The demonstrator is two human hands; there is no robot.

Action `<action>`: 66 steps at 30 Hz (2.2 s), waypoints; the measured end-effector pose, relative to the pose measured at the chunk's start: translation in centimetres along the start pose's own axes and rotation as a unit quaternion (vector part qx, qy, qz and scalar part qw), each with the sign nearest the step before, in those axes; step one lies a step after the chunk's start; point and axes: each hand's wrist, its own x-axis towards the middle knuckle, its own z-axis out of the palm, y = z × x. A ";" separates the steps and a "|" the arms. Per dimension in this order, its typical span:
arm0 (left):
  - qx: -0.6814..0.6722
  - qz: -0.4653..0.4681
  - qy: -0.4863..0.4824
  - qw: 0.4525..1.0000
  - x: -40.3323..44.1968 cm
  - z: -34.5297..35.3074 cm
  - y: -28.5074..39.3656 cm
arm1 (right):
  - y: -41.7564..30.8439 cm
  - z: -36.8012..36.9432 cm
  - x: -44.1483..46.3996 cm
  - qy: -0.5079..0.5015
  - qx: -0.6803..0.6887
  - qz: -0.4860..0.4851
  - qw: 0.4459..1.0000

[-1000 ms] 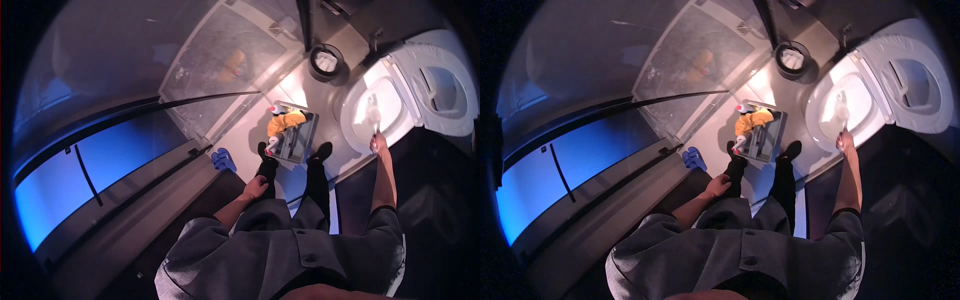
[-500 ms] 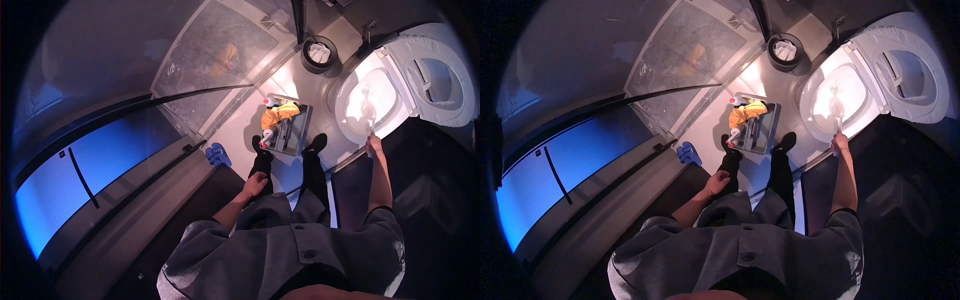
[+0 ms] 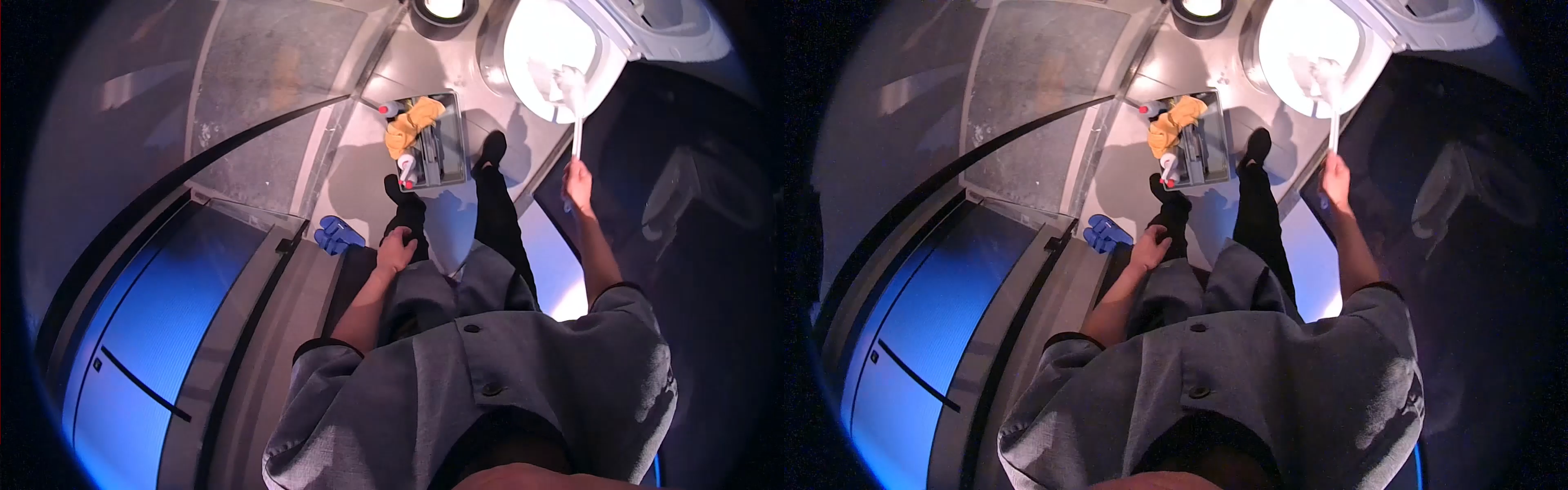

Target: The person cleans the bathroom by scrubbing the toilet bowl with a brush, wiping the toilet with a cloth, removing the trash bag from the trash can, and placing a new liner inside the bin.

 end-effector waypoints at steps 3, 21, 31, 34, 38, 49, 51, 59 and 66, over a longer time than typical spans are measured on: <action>0.063 -0.001 -0.056 0.996 -1.3 -0.8 -1.8 | 2.9 1.5 -7.6 -0.025 -0.009 0.024 0.999; 0.148 -0.095 -0.135 0.975 -3.6 6.2 -3.2 | 11.9 26.3 2.4 -0.137 -0.343 -0.265 0.891; 0.122 -0.138 -0.142 0.973 -3.7 6.4 -3.1 | 11.9 37.6 9.8 -0.182 -0.473 -0.458 0.730; 0.113 -0.119 -0.126 0.978 -3.6 6.5 -3.2 | 11.6 36.5 5.6 -0.273 -0.337 -0.360 0.826; 0.022 -0.108 -0.056 0.992 -2.9 6.1 -4.9 | 6.5 31.9 -1.0 -0.466 -0.142 -0.119 0.865; -0.192 0.376 0.126 0.898 5.8 -4.2 5.1 | -10.3 12.0 -18.5 -0.468 0.602 0.237 0.602; -0.581 0.123 -0.081 0.800 4.9 -3.8 6.0 | -13.4 9.8 -17.9 -0.398 0.656 0.216 0.604; -0.758 0.054 -0.195 0.620 -3.3 -5.7 22.5 | -4.2 9.8 -7.4 -0.310 0.448 0.248 0.801; -0.673 0.074 -0.134 0.724 -1.2 -5.9 33.2 | -14.2 3.4 -3.4 -0.410 0.472 -0.106 0.773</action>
